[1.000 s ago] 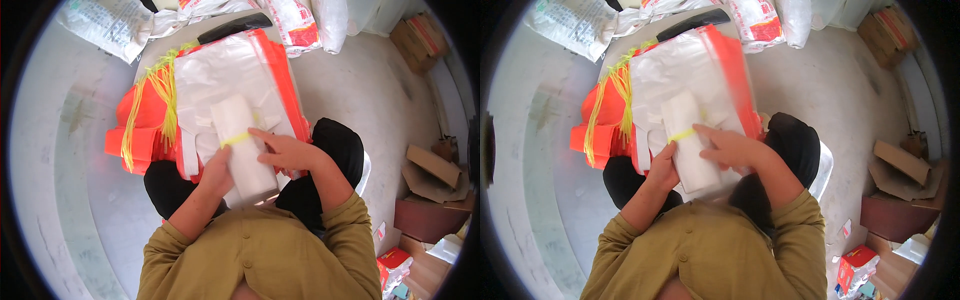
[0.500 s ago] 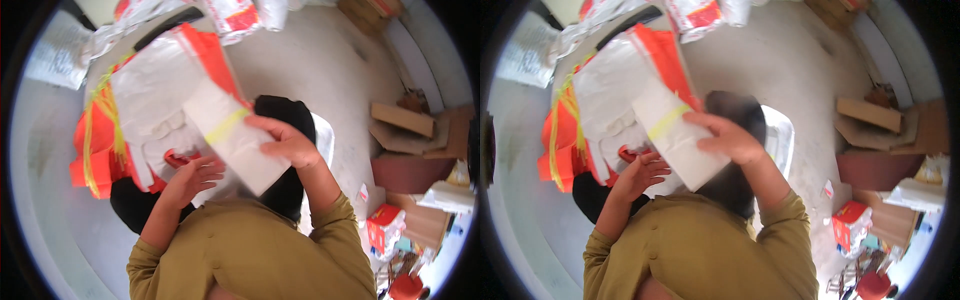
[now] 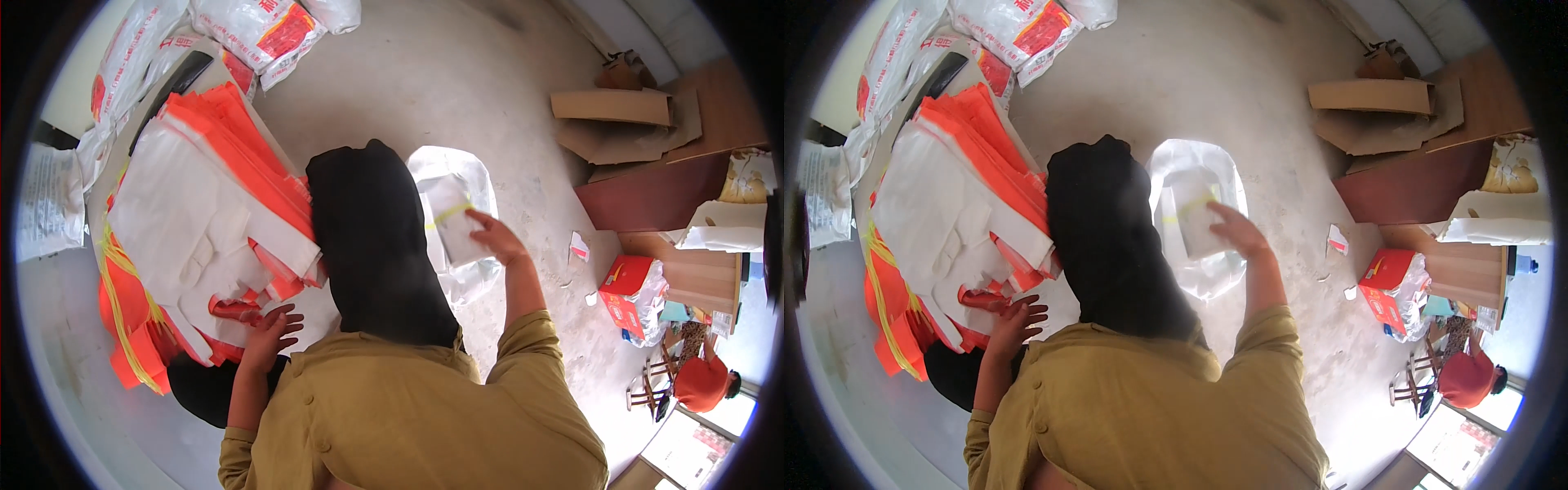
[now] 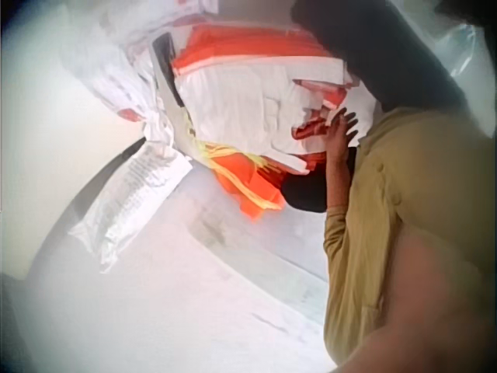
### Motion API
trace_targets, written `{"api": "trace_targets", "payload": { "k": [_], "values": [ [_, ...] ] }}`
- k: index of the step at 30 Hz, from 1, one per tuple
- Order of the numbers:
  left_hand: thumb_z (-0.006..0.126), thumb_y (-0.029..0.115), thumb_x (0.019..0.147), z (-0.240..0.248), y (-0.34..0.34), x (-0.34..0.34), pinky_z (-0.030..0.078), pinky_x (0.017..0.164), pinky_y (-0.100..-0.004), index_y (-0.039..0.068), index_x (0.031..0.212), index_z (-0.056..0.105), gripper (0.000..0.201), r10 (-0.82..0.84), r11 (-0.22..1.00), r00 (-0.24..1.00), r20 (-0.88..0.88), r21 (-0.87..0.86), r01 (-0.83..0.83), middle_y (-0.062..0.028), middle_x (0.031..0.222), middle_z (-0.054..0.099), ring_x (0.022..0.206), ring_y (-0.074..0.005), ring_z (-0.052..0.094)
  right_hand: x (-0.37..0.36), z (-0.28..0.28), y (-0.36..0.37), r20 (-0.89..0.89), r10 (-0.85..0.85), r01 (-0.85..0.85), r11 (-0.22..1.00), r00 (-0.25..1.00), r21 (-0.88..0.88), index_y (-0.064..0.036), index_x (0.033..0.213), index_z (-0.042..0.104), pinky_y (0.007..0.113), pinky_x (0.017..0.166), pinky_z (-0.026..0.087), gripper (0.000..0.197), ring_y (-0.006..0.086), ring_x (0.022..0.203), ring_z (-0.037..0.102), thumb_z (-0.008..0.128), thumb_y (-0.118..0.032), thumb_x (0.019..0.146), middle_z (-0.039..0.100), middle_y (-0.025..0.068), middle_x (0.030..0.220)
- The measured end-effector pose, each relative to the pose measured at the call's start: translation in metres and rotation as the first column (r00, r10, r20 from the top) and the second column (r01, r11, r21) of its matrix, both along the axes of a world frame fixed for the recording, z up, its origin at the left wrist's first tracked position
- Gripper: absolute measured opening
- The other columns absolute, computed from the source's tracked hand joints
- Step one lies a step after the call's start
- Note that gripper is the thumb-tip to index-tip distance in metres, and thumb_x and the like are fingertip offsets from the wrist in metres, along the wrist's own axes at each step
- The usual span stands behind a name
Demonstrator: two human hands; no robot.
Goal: The person organizes plastic bags by flattening them, rolling a stack into a bundle, and securing the bundle with a yellow plastic strap.
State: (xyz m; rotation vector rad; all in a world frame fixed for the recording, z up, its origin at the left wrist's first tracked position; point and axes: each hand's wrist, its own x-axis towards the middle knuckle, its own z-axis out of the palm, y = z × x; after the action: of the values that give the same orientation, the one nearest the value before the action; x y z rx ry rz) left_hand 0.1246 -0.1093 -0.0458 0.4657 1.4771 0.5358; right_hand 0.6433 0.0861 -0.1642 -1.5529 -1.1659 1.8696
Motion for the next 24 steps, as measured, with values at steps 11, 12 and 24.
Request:
{"api": "trace_targets", "payload": {
  "k": [11, 12, 24],
  "values": [
    [0.051, 0.039, 0.108, -0.014, 0.007, 0.013, 0.051, 0.097, -0.0378, 0.007, 0.147, 0.05, 0.051, -0.008, 0.998, 0.997, -0.073, -0.062, 0.004, -0.0109, 0.134, 0.065, 0.121, -0.0238, 0.063, -0.017, -0.115, -0.015, -0.089, -0.314, 0.304, 0.946, 0.945, -0.108, -0.006, 0.154, 0.044, 0.03, 0.098, 0.05, 0.064, 0.0181, 0.113, 0.06, 0.057, 0.005, 0.092, 0.055, 0.0087, 0.141],
    [0.051, 0.039, 0.108, -0.015, 0.006, 0.014, 0.051, 0.097, -0.0378, 0.007, 0.147, 0.05, 0.051, -0.009, 0.998, 0.997, -0.076, -0.07, 0.003, -0.0109, 0.134, 0.065, 0.121, -0.0238, 0.063, -0.017, -0.119, -0.011, -0.03, -0.295, 0.29, 0.951, 0.955, -0.11, -0.0075, 0.153, 0.046, 0.03, 0.095, 0.051, 0.064, 0.0177, 0.111, 0.06, 0.057, 0.005, 0.092, 0.055, 0.0078, 0.139],
    [0.06, 0.04, 0.104, -0.043, -0.005, 0.009, 0.055, 0.087, -0.036, 0.007, 0.147, 0.049, 0.056, 0.006, 0.996, 0.998, -0.068, -0.087, -0.012, -0.0096, 0.13, 0.067, 0.114, -0.0236, 0.067, 0.004, -0.212, -0.021, 0.655, -0.239, 0.293, 0.956, 0.717, 0.028, -0.0151, 0.124, 0.075, 0.034, 0.103, 0.05, 0.049, 0.0293, 0.121, 0.064, 0.061, 0.004, 0.081, 0.069, 0.0149, 0.13]
  ]
}}
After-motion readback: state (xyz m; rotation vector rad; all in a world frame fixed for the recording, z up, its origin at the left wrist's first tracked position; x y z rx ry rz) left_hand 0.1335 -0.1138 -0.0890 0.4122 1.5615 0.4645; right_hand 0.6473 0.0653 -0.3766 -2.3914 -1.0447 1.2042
